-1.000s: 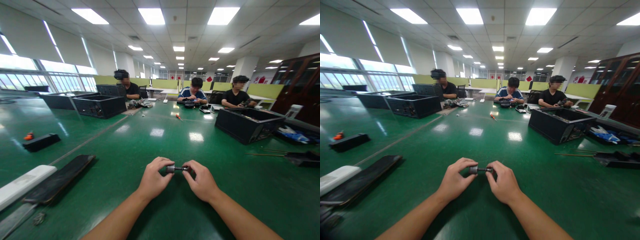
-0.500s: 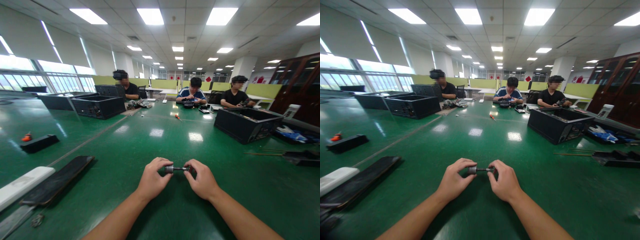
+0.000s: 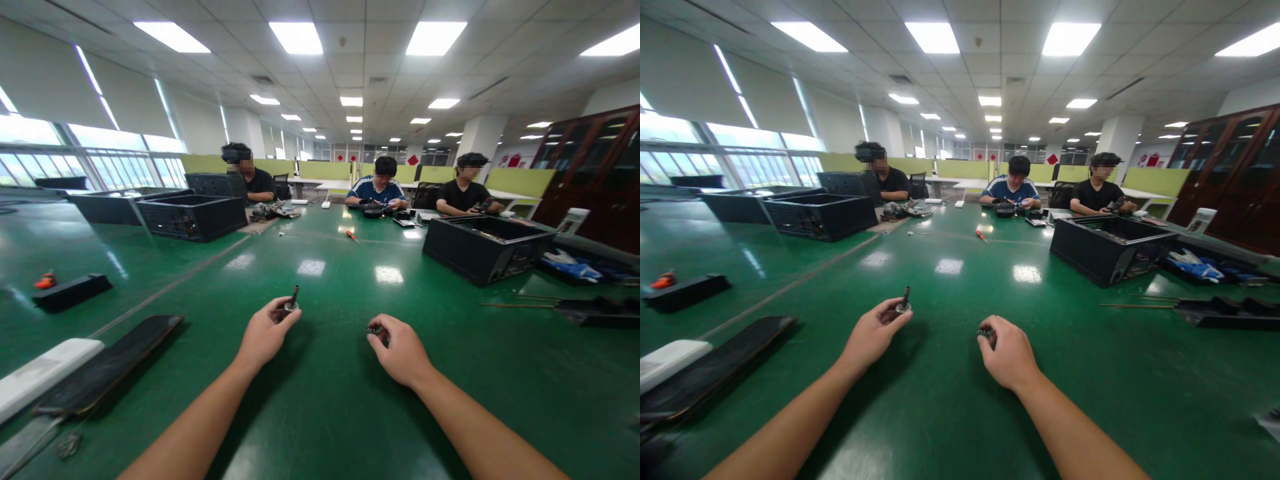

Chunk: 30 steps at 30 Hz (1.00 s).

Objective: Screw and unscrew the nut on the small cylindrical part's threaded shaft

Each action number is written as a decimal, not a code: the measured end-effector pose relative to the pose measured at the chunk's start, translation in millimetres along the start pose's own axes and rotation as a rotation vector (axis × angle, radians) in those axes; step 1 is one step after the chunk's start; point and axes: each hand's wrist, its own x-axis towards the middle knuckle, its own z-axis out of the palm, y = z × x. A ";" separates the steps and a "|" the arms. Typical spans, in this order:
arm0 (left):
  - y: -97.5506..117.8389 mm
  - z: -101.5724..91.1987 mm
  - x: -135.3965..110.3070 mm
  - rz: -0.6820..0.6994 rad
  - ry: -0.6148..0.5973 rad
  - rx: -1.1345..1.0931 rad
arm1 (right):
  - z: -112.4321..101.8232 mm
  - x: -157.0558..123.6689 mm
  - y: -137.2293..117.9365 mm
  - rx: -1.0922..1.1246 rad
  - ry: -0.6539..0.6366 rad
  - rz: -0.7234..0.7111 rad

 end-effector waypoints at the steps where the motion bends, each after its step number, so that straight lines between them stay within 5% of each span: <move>1: -3.8 -13.5 2.3 -0.028 0.008 0.028 | 0.1 -0.1 -1.2 -0.001 0.001 -0.002; 8: -31.1 -106.0 -15.9 -0.076 0.144 0.475 | 2.8 -0.7 -5.4 -0.039 -0.012 -0.021; 13: -57.3 -133.6 -31.4 -0.052 0.155 0.555 | 2.6 -0.5 -7.4 -0.026 0.000 -0.007; 16: -49.8 -136.8 -36.5 -0.061 0.212 0.578 | 3.7 1.2 -8.8 0.120 0.006 0.026; 20: -6.7 -113.7 -45.3 0.219 0.325 0.597 | 9.2 3.0 -10.7 0.470 -0.136 0.120; 26: 58.0 -16.3 -59.8 0.575 -0.290 0.215 | 13.8 -3.6 -15.9 1.061 -0.486 0.257; 30: 76.2 34.5 -65.6 0.686 -0.337 -0.069 | 11.8 -6.6 -17.9 1.176 -0.532 0.228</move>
